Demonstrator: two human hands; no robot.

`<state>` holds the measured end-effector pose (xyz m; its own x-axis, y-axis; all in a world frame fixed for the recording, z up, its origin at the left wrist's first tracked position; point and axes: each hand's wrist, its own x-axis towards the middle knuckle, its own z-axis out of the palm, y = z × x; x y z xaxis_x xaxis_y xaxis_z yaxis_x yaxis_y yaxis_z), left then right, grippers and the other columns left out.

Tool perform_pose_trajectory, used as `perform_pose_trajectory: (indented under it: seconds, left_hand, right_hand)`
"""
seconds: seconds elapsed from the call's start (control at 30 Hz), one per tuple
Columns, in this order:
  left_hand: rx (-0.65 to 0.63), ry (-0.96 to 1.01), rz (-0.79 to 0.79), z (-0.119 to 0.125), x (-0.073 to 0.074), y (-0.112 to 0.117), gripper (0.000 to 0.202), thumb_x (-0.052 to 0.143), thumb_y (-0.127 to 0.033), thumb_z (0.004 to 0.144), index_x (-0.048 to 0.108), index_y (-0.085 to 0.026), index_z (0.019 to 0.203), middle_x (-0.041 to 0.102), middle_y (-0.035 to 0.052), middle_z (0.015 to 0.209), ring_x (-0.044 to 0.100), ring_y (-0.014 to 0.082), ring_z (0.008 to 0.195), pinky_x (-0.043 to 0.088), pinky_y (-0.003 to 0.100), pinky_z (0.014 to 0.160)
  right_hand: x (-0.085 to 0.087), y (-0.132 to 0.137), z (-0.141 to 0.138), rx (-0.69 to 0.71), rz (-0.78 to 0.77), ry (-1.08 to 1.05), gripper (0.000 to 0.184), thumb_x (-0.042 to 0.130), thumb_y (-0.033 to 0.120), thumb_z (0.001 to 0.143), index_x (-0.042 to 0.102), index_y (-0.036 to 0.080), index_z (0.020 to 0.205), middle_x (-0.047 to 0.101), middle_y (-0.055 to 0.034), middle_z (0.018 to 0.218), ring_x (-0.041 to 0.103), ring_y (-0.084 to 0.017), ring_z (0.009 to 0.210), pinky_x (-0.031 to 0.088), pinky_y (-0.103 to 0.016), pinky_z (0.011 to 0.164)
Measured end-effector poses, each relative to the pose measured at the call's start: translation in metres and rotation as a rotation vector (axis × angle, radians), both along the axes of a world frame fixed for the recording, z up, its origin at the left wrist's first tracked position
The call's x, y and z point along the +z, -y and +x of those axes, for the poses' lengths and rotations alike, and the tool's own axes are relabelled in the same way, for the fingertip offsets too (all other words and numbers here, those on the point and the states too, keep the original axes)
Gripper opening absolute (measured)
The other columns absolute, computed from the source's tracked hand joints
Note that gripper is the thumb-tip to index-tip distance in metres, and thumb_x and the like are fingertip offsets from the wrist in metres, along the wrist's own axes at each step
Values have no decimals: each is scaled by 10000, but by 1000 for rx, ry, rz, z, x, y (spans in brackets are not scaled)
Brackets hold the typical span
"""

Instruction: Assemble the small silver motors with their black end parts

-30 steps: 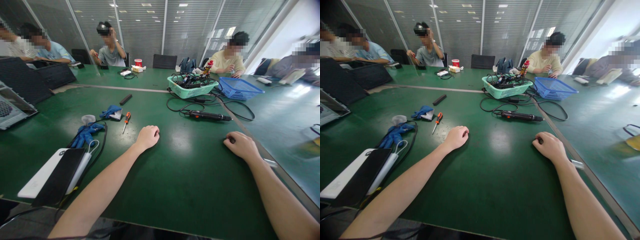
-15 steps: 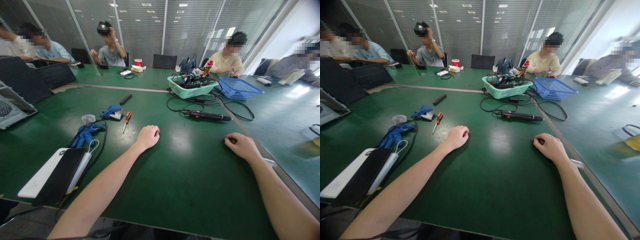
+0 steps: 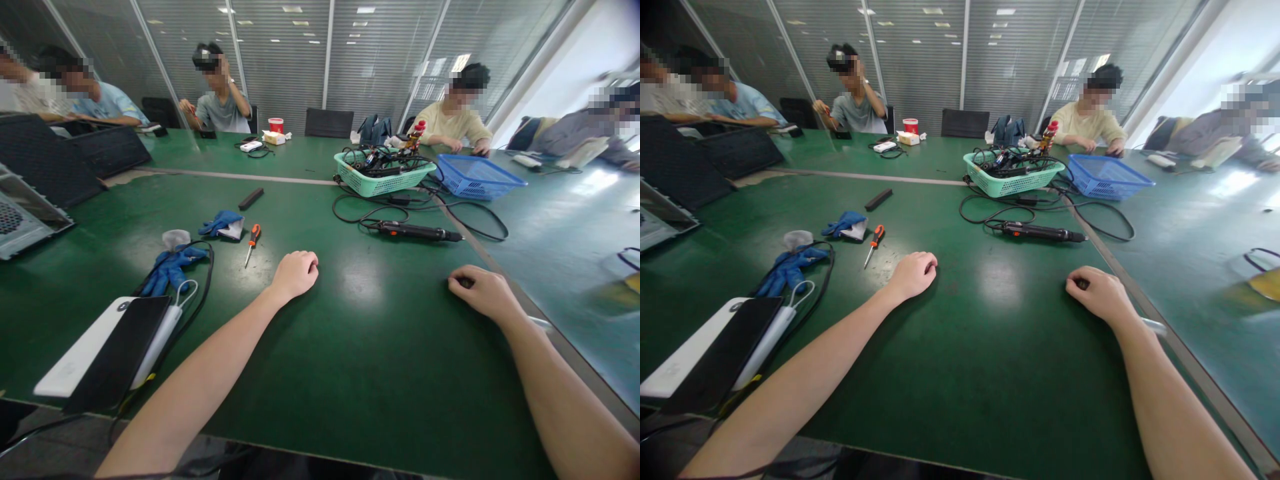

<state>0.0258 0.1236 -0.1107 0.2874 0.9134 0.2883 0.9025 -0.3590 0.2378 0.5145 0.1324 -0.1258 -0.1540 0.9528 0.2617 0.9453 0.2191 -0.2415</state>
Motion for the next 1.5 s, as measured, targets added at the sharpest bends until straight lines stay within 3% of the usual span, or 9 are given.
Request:
perform_pose_trajectory:
  seconds: [0.6, 0.8, 1.03, 1.2, 1.37, 1.5]
  left_hand:
    - [-1, 8, -29, 0, 2, 1, 179, 531, -178, 894, 694, -217, 953, 715, 63, 944, 642, 221, 889, 499, 356, 843]
    - [0, 7, -11, 1, 1, 0, 157, 533, -178, 889, 680, -214, 932, 714, 56, 931, 641, 219, 879, 500, 353, 831]
    - [11, 1, -37, 2, 4, 2, 171, 525, -182, 892, 685, -215, 945, 721, 63, 949, 645, 220, 896, 500, 357, 841]
    - [9, 9, -24, 1, 4, 2, 167, 527, -183, 892, 683, -219, 939, 716, 62, 941, 640, 222, 885, 496, 355, 827]
    - [8, 3, -24, 0, 4, 3, 175, 528, -179, 888, 687, -221, 946, 718, 58, 943, 642, 221, 889, 494, 350, 825]
    - [5, 0, -12, 0, 4, 2, 160, 532, -179, 887, 679, -220, 935, 718, 57, 941, 642, 224, 885, 490, 349, 807]
  right_hand:
    - [-2, -1, -8, -76, 54, 123, 255, 534, 443, 861, 690, 243, 835, 728, -57, 941, 646, -255, 814, 472, -377, 699]
    - [-2, -2, -11, -124, 59, 159, 254, 534, 405, 858, 715, 250, 942, 736, -66, 1086, 658, -273, 877, 470, -369, 670]
    - [-3, 0, -10, -92, 62, 134, 274, 517, 397, 880, 721, 262, 1005, 736, -63, 1101, 673, -280, 920, 514, -398, 742]
    - [13, 8, -9, -30, 43, 97, 406, 494, 543, 951, 684, 224, 1116, 734, -96, 1110, 673, -288, 1033, 506, -423, 933]
    - [25, 32, 27, -34, 39, 172, 565, 468, 664, 941, 634, 232, 1265, 691, -128, 1266, 641, -341, 1188, 483, -480, 1039]
    - [9, 61, 76, -34, -46, 160, 684, 509, 692, 891, 537, 261, 1421, 661, -174, 1327, 649, -400, 1178, 515, -550, 1009]
